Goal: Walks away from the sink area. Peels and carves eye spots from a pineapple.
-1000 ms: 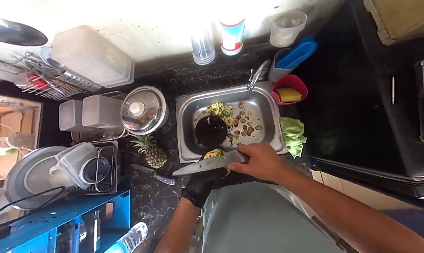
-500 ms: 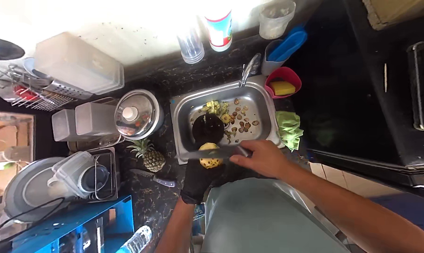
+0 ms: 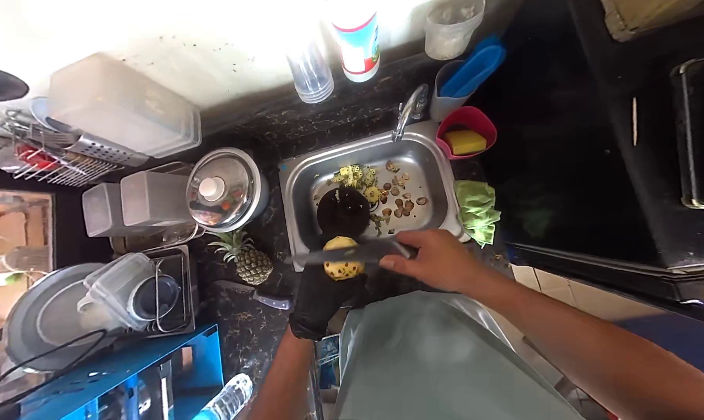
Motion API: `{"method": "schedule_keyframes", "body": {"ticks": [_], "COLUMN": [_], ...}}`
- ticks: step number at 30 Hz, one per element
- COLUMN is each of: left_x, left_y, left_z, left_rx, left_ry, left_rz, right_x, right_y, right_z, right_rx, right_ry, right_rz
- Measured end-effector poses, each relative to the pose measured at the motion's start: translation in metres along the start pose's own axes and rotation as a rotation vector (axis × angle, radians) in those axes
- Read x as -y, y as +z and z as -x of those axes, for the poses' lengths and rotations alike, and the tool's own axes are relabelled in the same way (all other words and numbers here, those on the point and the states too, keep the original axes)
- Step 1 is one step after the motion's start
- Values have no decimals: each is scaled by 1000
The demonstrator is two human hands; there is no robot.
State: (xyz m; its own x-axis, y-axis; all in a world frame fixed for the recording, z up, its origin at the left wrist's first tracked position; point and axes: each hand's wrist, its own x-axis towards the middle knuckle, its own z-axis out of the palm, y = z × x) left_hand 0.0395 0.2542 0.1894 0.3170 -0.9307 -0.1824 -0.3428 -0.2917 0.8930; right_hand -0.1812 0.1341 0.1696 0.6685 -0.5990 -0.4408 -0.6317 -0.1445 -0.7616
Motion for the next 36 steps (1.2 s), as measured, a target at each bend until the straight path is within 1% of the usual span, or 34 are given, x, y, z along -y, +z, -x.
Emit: {"method": "schedule_keyframes", "body": {"ticks": [2, 3, 4, 5, 6, 7, 8, 9, 11, 13, 15, 18, 20, 22, 25, 26, 27, 28, 29, 30, 31, 32, 34, 35, 36], "left_x": [-19, -19, -8, -6, -15, -35, -49, -45, -7, 8, 7, 8, 10, 21, 25, 19, 12, 6, 0, -6, -9, -7, -6, -17, -21], "left_y": [4, 3, 1, -2, -6, -9, -11, -14, -18, -18, -14, -8, -6, -4, -4, -5, -6, -8, -11, -13, -13, -12, -8, -4, -4], "left_z": [0, 2, 3, 4, 5, 3, 2, 2, 3, 2, 0, 4, 6, 15, 22, 20, 18, 16, 14, 12, 11, 12, 16, 15, 17], "left_rx": [5, 8, 10, 13, 32, 68, 82, 81, 57, 62, 62, 90, 91, 68, 93, 93, 85, 92, 110, 119, 118, 122, 112, 88, 107], "left_ry": [-19, -2, 25, 14, -45, -144, -206, -192, -73, -83, -142, -189, -161, -79, -50, -62, -95, -126, -152, -166, -176, -174, -204, -249, -266], "left_rz": [23, 10, 1, -19, -46, -71, -76, -61, -2, 121, 321, 514, 536, 521, 493, 455, 419, 394, 416, 453, 504, 573, 710, 726, 735], "right_x": [14, 14, 8, -2, -14, -28, -41, -49, -50, -38, -21, 1, 11, 20, 17, 10, 1, -9, -17, -23, -23, -18, 1, 9, 14], "right_y": [5, 6, 5, 1, -3, -9, -12, -14, -16, -11, -7, -1, 3, 9, 23, 24, 23, 18, 13, 9, 7, 7, 13, 16, 19], "right_z": [3, 1, -3, -9, -15, -22, -27, -29, -25, -18, -11, 0, 5, 8, 4, 0, -4, -9, -12, -14, -12, -7, 4, 7, 6], "right_rx": [-20, -49, -82, -94, -88, -73, -64, -59, -32, -5, -8, -16, -31, -55, -177, -216, -218, -190, -158, -134, -112, -90, -73, -91, -119], "right_ry": [-109, -131, -128, -84, -2, 96, 179, 237, 272, 230, 155, 37, -40, -118, -209, -200, -141, -42, 60, 124, 138, 103, -40, -120, -178], "right_rz": [71, 112, 145, 161, 161, 156, 152, 142, 89, 8, -64, -104, -48, 37, 156, 170, 163, 134, 101, 77, 59, 38, 11, 27, 58]}}
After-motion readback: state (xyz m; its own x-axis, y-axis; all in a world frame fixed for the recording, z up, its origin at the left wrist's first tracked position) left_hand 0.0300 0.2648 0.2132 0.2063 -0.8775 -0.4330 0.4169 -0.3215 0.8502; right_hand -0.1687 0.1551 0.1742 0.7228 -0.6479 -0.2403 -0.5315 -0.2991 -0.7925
